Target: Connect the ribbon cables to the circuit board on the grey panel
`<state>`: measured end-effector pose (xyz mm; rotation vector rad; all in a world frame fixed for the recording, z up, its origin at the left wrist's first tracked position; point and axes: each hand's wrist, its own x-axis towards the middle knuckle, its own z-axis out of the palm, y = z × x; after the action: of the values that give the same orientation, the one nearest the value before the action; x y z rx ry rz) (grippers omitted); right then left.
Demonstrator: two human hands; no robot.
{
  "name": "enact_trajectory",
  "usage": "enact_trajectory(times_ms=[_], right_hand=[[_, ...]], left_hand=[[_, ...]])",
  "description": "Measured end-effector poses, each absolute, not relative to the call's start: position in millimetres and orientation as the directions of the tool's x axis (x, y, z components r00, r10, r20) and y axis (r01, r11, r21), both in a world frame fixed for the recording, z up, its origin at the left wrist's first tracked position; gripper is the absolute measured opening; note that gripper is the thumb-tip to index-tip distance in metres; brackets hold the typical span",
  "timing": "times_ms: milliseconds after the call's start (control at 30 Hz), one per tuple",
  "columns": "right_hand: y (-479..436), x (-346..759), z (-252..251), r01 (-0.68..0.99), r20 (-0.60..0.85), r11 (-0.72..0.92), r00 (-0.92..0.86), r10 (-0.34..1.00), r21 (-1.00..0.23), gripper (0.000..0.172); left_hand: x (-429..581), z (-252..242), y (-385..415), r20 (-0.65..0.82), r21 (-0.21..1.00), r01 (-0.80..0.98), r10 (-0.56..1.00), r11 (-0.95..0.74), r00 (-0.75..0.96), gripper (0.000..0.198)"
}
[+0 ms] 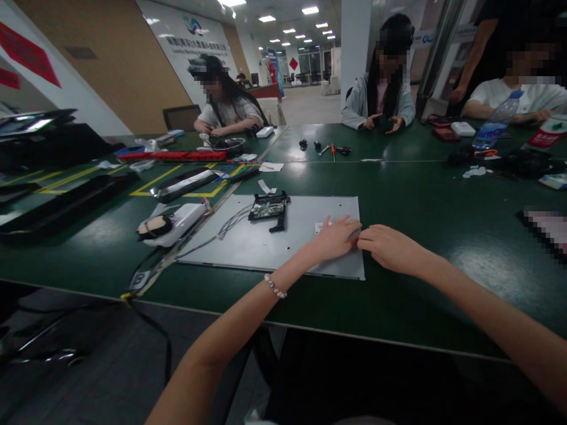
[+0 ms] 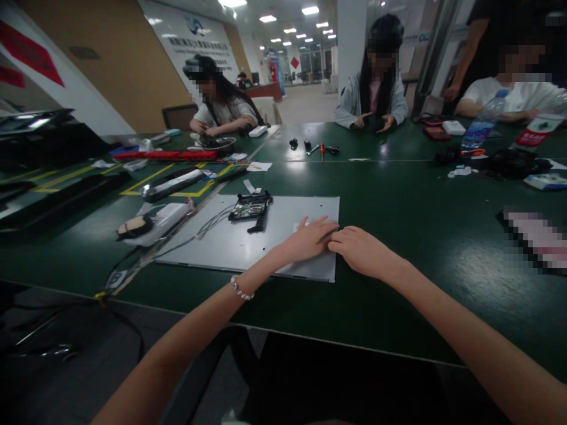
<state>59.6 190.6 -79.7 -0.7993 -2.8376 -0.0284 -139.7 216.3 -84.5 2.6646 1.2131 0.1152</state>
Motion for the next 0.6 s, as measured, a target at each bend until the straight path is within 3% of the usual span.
enact_trajectory(times_ms=[233,400,500,600], right_hand=[[192.7,65.5,-87.7,0.507,0.189,0.862,-0.849,0.494,0.024,0.031],[190.0,81.5,-91.7,0.55,0.194,0.834,-0.814,0.547,-0.044,0.03],[186.1,95.6,-93.0,0.591,0.172,0.774,-0.758,0.63,-0.23,0.029],[182.7,108.8,-97.3,0.562,0.173,0.59,-0.623,0.763,-0.579,0.031]], left_hand=[[-130.7,-92.6,210.1,-0.038,0.203,0.717,0.726,-0.667,0.687,0.051],[-114.1,-95.7,210.6,-0.05,0.222,0.68,0.688,-0.699,0.724,0.052],[-105.9,-96.7,207.9,-0.028,0.212,0.683,0.694,-0.699,0.719,0.052],[-104.0,-95.2,204.3,-0.023,0.222,0.682,0.696,-0.696,0.718,0.052]])
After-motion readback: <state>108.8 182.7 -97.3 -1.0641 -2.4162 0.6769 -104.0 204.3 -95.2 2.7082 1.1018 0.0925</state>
